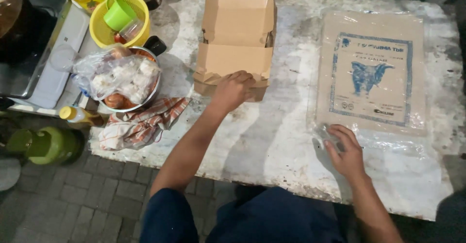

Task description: Assembling cardboard food boxes by folding flat templates along pre-scored lines and tucking in flaps.

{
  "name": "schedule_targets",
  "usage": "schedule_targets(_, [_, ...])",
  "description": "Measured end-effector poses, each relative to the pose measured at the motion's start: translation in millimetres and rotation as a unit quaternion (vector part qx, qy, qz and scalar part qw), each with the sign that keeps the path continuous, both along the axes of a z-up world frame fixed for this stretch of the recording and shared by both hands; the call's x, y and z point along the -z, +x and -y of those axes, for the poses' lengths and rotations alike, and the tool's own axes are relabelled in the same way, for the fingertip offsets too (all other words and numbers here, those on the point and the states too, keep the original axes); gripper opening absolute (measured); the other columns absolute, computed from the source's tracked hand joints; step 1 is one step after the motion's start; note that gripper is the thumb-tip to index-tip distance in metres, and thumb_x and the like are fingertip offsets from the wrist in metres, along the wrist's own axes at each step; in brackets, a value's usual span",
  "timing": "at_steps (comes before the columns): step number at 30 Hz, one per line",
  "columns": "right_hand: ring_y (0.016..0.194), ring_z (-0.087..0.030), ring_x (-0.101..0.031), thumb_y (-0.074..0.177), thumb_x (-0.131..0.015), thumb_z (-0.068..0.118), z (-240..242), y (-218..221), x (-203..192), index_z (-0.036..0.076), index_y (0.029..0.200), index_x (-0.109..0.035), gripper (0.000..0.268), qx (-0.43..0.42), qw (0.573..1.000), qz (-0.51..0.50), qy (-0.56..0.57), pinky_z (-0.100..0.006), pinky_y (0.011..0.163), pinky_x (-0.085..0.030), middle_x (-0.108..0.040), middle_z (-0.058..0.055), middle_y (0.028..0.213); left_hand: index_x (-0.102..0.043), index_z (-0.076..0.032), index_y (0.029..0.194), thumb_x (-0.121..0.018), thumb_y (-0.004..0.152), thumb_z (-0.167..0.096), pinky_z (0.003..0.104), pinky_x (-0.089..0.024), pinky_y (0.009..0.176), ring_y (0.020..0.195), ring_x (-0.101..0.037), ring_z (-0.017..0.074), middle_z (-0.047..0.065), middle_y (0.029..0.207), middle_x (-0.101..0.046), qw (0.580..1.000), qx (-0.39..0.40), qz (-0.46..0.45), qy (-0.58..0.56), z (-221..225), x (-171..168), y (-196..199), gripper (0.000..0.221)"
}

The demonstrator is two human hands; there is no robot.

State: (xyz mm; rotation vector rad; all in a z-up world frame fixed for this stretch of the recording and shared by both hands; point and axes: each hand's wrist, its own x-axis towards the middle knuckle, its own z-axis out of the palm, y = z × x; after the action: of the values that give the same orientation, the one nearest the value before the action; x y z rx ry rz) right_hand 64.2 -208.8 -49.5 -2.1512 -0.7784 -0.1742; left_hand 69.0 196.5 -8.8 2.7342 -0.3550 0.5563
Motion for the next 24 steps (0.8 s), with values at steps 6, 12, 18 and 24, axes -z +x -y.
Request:
schedule_targets(6, [0.113,-0.029,-0.063,0.092,-0.067,0.006,-4.3,-11.0,21.6,0.008,0.115,-0.067,0.024,0.049,0.999,0.005,0.017,-0.041,0.095,-0.052,-0.064,-0.008,0.118,-0.075,-0.013,0.105,-0.077,0.077,-0.018,0.047,-0.057,0.084,0.097,-0.07,0.0351,0.008,0.106,-0.073,0.983,0.006,-0.17,0.066,-16.6,-20.6,22.1,0.028])
schedule_targets(12, [0.106,-0.031,-0.065,0.094,-0.065,0.005,-2.5,-7.6,22.6,0.006,0.109,-0.068,0.015,0.042,0.997,-0.058,0.02,-0.042,0.093,-0.053,-0.066,-0.01,0.111,-0.076,-0.017,0.107,-0.084,0.072,-0.014,0.043,-0.052,0.098,0.109,-0.066,0.0317,0.006,0.112,-0.073,0.962,0.034,-0.265,-0.055,-35.3,-30.0,39.5,0.036])
schedule_targets(18, [0.108,-0.03,-0.064,0.093,-0.067,0.011,-6.0,-8.6,20.7,0.011,0.105,-0.071,0.012,0.033,0.998,-0.044,-0.023,-0.042,0.097,-0.05,-0.068,-0.006,0.109,-0.078,-0.02,0.1,-0.087,0.071,-0.015,0.039,-0.05,0.101,0.113,-0.065,0.0282,0.002,0.114,-0.073,0.93,0.025,-0.308,-0.197,-43.9,-31.6,39.2,0.031])
schedule_targets(24, [0.108,-0.029,-0.064,0.093,-0.067,0.013,-5.5,-6.5,22.4,0.012,0.104,-0.071,0.012,0.041,0.998,-0.043,-0.035,-0.042,0.098,-0.049,-0.069,-0.005,0.108,-0.076,-0.014,0.107,-0.09,0.067,-0.018,0.042,-0.048,0.105,0.116,-0.063,0.0318,0.006,0.119,-0.071,0.937,0.039,-0.304,-0.167,-35.3,-54.4,35.9,0.043])
